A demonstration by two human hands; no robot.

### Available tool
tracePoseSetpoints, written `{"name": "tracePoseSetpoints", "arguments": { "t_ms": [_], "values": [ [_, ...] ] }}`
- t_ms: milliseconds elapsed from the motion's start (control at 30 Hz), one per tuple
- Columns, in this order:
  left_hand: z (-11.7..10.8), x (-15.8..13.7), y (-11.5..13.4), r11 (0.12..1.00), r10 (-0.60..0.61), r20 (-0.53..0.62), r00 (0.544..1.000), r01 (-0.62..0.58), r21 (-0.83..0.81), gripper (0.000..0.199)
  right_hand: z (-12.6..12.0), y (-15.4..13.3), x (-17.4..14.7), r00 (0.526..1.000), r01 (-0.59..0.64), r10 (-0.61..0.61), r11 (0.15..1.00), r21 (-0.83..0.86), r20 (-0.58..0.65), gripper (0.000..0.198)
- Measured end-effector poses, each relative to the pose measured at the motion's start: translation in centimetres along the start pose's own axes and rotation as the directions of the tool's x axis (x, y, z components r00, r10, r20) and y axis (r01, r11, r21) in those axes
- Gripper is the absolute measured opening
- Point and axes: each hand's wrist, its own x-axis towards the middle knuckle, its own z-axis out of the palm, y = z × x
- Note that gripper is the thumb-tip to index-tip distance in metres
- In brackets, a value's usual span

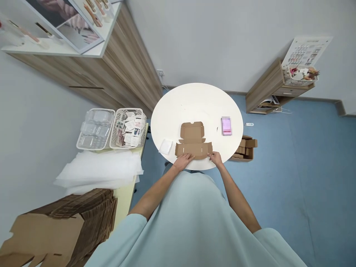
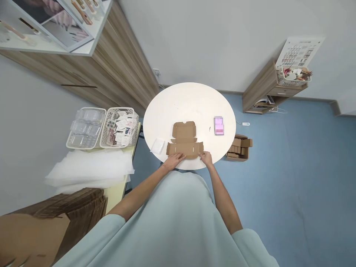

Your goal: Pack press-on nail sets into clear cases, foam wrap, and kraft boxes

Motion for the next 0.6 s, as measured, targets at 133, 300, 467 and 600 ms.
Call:
{"name": "tracePoseSetpoints", "arguments": {
  "t_ms": [133,300,467,600],
  "values": [
    [-0.1,-0.5,-1.0,0.976,-0.169,0.012,0.985,0.169,-0.135,0.064,-0.1,0.2,0.6,0.999,-0.048,0.049,0.995,-0.083,0.008,0.020],
    [-1.2,-2.5,-2.0,0.907,-0.300,0.053,0.953,0.302,-0.292,0.057,-0.5,-2.8,1.5,0.984,0.079,-0.125,0.947,-0.312,-0.128,0.052],
    [-1.6,-3.4,-1.6,0.873,-0.335,0.049,0.941,0.330,-0.358,0.044,0.8,-8.4,3.6,0.975,0.212,-0.223,0.879,-0.426,0.025,0.047],
    [-1.5,-3.2,-1.4,0.880,-0.338,0.072,0.938,0.342,-0.329,0.039,2.2,-10.8,5.1,0.993,0.097,-0.050,0.856,-0.507,0.106,0.046]
  ]
}}
